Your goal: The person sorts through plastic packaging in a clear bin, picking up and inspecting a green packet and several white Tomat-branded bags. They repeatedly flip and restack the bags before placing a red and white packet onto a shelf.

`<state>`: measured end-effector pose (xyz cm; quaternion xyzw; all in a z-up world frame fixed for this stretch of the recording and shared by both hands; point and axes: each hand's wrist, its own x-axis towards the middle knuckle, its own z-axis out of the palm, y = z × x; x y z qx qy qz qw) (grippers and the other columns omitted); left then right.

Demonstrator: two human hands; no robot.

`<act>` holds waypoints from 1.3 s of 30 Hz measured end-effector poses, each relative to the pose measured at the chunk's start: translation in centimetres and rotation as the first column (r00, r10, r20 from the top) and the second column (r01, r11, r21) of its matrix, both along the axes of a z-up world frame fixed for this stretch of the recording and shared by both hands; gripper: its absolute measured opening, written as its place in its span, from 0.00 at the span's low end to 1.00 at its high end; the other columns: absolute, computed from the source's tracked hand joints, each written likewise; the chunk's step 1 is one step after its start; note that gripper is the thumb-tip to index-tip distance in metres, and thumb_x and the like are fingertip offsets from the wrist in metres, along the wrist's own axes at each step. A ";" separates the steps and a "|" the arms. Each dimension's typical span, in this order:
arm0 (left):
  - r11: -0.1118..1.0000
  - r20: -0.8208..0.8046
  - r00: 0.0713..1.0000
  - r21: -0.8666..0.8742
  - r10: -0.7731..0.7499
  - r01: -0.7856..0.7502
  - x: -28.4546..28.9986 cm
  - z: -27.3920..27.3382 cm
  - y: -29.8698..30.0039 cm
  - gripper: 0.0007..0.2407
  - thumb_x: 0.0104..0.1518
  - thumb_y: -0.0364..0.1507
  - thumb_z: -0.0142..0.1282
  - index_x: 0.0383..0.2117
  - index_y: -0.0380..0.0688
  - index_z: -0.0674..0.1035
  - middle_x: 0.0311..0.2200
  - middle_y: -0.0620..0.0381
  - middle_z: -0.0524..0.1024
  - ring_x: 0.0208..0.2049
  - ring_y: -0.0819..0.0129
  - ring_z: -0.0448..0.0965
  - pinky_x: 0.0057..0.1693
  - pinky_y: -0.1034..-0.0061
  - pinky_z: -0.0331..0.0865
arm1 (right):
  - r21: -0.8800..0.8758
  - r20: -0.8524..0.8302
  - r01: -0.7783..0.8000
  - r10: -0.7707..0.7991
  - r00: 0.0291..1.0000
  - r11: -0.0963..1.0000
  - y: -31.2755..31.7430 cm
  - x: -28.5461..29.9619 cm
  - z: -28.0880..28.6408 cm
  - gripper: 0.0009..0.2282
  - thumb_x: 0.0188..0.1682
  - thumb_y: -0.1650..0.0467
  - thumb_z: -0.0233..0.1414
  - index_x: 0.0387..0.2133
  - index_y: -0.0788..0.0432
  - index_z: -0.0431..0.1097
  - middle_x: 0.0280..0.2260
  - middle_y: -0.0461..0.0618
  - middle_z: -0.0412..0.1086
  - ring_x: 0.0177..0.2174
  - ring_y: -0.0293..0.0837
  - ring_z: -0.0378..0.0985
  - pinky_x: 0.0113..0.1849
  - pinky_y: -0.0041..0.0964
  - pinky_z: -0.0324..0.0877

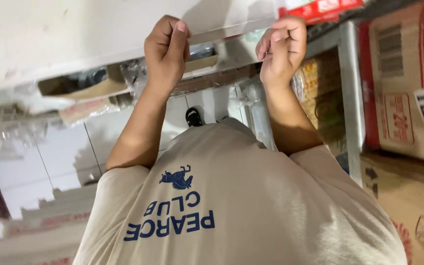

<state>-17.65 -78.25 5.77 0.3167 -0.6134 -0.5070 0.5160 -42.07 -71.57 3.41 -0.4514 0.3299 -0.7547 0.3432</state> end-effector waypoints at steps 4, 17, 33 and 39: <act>0.976 0.002 0.977 0.046 0.214 -0.214 3.3 -0.8 4.2 0.14 0.74 0.34 0.49 0.29 0.40 0.73 0.20 0.65 0.67 0.21 0.82 0.63 0.30 0.82 0.58 | 0.009 -0.020 -0.195 0.195 0.981 0.981 -0.5 2.0 0.6 0.07 0.63 0.68 0.48 0.40 0.60 0.60 0.22 0.49 0.60 0.17 0.38 0.58 0.22 0.31 0.56; 0.738 0.067 0.753 0.165 0.654 -0.655 6.5 -2.7 26.8 0.17 0.72 0.35 0.49 0.22 0.43 0.70 0.16 0.68 0.65 0.17 0.83 0.61 0.27 0.82 0.55 | 0.077 -0.029 -0.667 0.671 0.741 0.741 6.9 9.4 -0.6 0.06 0.64 0.70 0.45 0.39 0.61 0.61 0.22 0.49 0.60 0.17 0.37 0.57 0.21 0.31 0.57; 0.334 0.025 0.341 0.148 0.940 -0.931 11.1 -3.6 54.1 0.19 0.73 0.36 0.51 0.22 0.41 0.70 0.20 0.65 0.66 0.22 0.79 0.60 0.31 0.78 0.56 | 0.131 -0.068 -0.958 0.966 0.248 0.255 25.6 24.3 -0.3 0.09 0.63 0.68 0.47 0.35 0.60 0.62 0.24 0.48 0.62 0.18 0.37 0.60 0.22 0.29 0.56; 0.129 -0.004 0.133 0.272 0.991 -0.954 12.3 -4.8 66.8 0.17 0.73 0.36 0.50 0.24 0.42 0.69 0.19 0.65 0.66 0.20 0.80 0.60 0.29 0.79 0.55 | 0.192 -0.018 -0.981 1.000 0.017 0.020 36.0 29.3 -2.8 0.11 0.63 0.67 0.48 0.32 0.60 0.63 0.24 0.47 0.63 0.18 0.35 0.60 0.21 0.29 0.55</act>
